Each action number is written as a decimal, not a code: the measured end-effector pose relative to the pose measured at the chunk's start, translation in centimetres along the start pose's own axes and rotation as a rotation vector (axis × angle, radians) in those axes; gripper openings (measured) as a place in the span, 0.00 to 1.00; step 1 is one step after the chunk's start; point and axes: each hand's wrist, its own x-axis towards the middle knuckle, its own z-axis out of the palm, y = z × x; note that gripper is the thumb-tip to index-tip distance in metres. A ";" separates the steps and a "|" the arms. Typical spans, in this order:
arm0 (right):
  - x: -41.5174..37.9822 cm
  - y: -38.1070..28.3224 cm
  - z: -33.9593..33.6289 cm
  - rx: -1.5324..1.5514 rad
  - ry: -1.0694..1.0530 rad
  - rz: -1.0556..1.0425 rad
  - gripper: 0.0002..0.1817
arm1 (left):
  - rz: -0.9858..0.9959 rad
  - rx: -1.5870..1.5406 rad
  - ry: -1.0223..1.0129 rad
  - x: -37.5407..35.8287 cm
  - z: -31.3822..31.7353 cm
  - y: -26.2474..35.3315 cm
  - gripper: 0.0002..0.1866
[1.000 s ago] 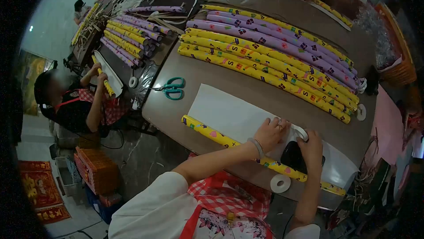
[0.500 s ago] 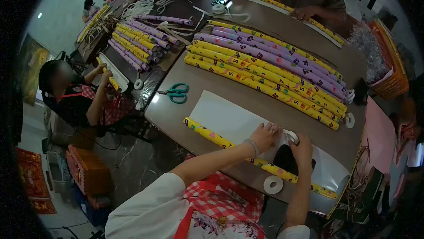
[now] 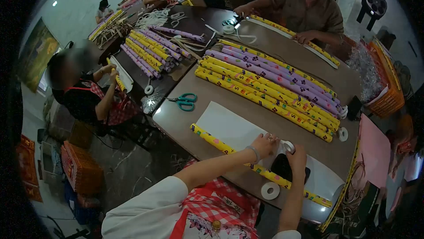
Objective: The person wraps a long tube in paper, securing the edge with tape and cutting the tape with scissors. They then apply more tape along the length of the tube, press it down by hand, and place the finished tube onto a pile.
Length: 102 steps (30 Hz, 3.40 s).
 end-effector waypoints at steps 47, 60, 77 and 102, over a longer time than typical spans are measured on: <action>1.3 1.1 0.3 -0.002 -0.119 0.111 0.19 | -0.024 -0.065 0.028 1.2 1.7 -0.1 0.36; 1.7 3.2 1.8 0.010 -0.057 0.087 0.22 | -0.015 -0.059 -0.059 0.9 0.5 -0.1 0.37; 1.3 2.4 1.2 -0.025 -0.037 0.073 0.19 | -0.008 -0.023 -0.035 0.8 0.9 -0.2 0.40; -0.1 -0.1 -0.7 0.123 -0.058 0.123 0.18 | 0.045 -0.004 0.164 -0.8 0.5 -0.7 0.37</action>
